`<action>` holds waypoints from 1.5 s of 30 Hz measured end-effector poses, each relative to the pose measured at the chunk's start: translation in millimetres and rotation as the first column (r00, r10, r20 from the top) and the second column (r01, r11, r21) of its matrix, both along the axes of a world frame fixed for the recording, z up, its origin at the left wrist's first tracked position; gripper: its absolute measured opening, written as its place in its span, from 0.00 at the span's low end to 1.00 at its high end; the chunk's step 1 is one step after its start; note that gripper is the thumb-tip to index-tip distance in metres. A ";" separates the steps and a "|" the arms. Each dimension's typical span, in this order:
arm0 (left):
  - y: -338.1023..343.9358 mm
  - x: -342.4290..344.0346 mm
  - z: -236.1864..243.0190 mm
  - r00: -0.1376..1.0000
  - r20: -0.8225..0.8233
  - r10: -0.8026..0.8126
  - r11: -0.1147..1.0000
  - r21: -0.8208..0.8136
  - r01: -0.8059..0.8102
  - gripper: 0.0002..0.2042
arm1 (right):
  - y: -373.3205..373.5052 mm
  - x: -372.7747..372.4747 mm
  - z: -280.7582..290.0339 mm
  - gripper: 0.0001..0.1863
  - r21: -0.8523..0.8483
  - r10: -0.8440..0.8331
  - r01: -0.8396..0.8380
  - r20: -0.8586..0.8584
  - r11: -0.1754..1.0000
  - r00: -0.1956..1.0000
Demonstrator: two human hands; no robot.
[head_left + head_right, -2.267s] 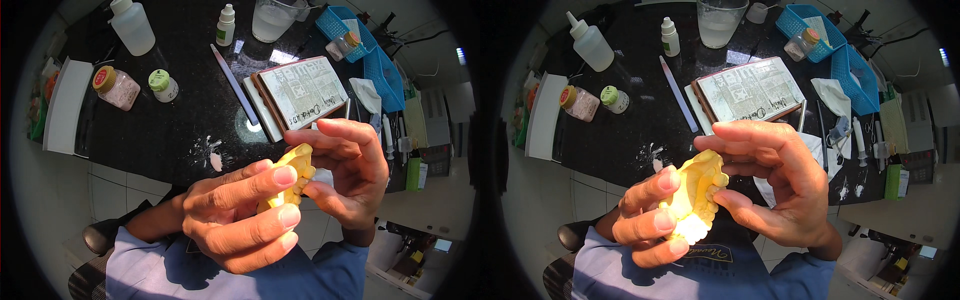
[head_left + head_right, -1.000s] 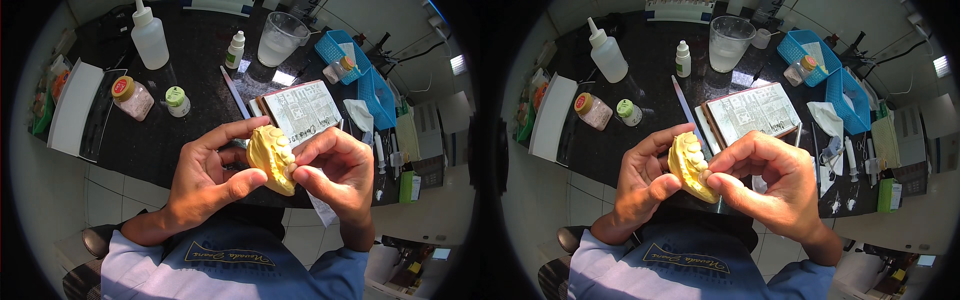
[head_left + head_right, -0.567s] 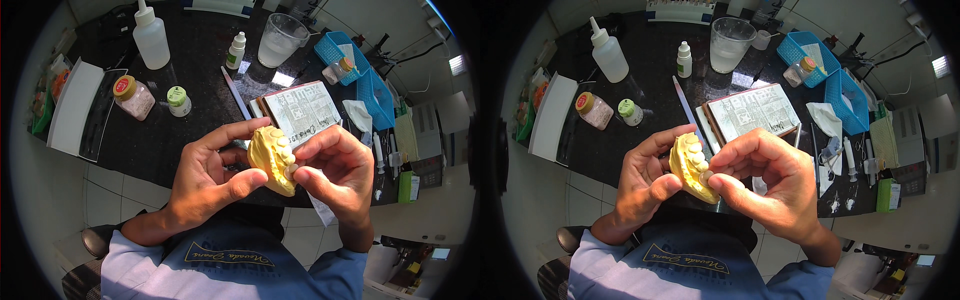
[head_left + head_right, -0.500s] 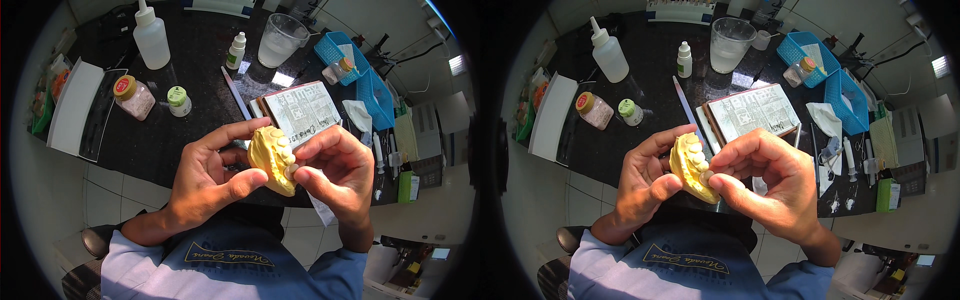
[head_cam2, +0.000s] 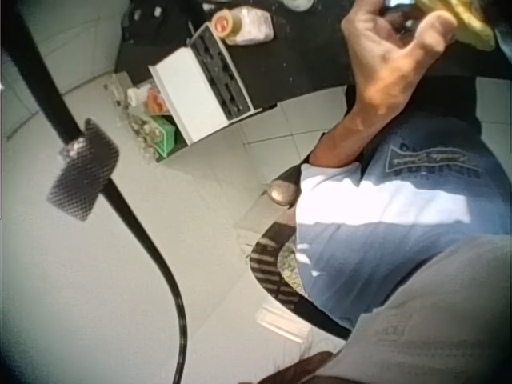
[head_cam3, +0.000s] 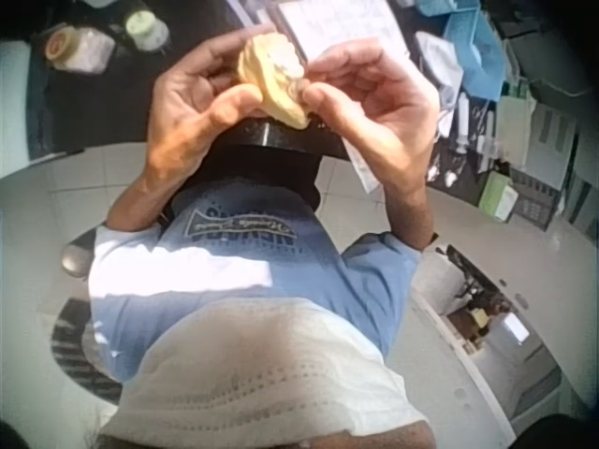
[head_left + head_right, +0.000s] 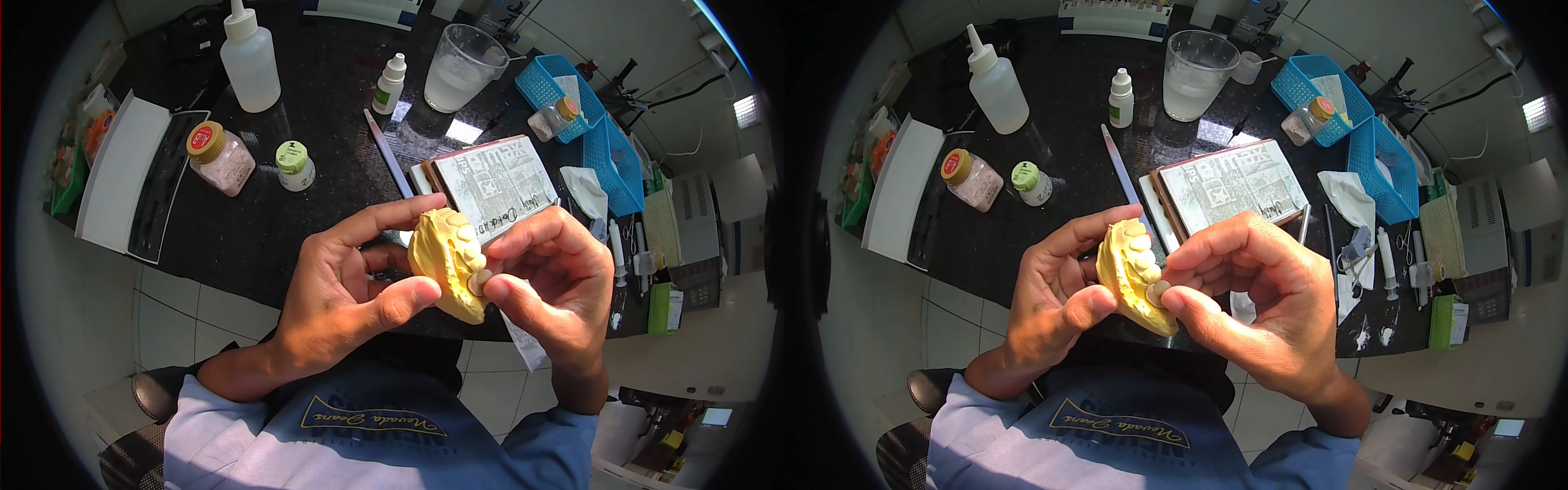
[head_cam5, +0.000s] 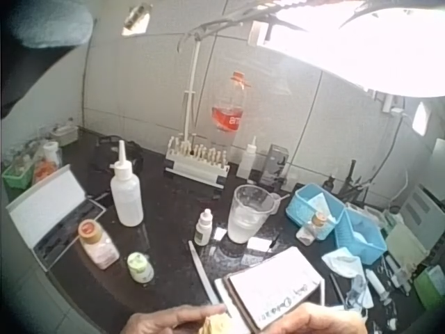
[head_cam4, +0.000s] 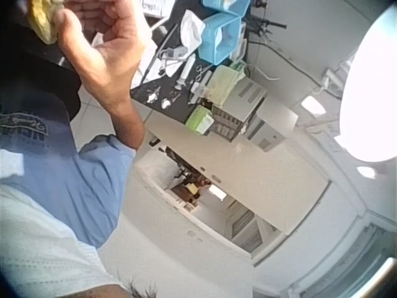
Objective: Applying dental stain and ceramic materials to a crown prosthetic using a brush.
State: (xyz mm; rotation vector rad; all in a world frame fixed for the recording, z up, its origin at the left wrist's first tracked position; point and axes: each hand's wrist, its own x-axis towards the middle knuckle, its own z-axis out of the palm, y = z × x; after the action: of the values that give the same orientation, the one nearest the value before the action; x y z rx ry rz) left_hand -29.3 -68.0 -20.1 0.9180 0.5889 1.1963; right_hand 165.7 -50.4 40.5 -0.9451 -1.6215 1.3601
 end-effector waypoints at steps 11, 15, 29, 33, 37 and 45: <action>0.7 -0.2 0.6 0.999 -0.035 0.004 1.000 0.005 -0.004 0.36 | 0.3 -0.3 -1.0 0.13 0.022 -0.013 0.013 -0.003 1.000 1.000; 0.1 0.0 1.5 1.000 -0.025 0.004 1.000 -0.001 -0.004 0.36 | -0.1 -0.5 -0.5 0.13 0.025 -0.014 0.014 -0.002 1.000 1.000; 1.6 1.1 -0.2 1.000 0.000 0.005 1.000 -0.009 -0.005 0.37 | 1.6 2.0 -0.3 0.13 0.030 -0.012 0.012 -0.006 0.999 1.000; 0.8 0.3 -0.1 1.000 0.023 -0.005 1.000 -0.019 0.005 0.38 | 1.7 2.9 -0.7 0.13 0.021 -0.027 0.027 -0.009 0.999 1.000; -2.2 -1.8 5.3 0.997 -0.052 0.048 0.998 0.032 -0.047 0.36 | 4.8 8.9 2.0 0.12 0.002 -0.053 0.053 -0.055 0.999 0.997; 0.2 -13.6 11.4 0.530 -0.586 0.613 0.761 0.618 -0.198 0.19 | 16.8 27.4 0.3 0.10 -0.119 -0.096 0.080 -0.139 0.990 0.986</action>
State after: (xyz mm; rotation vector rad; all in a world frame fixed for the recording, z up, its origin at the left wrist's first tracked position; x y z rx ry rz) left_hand -42.9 -67.8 -8.8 1.8531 1.3097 1.3926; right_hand 193.1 -33.6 40.8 -0.9499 -1.3910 1.4369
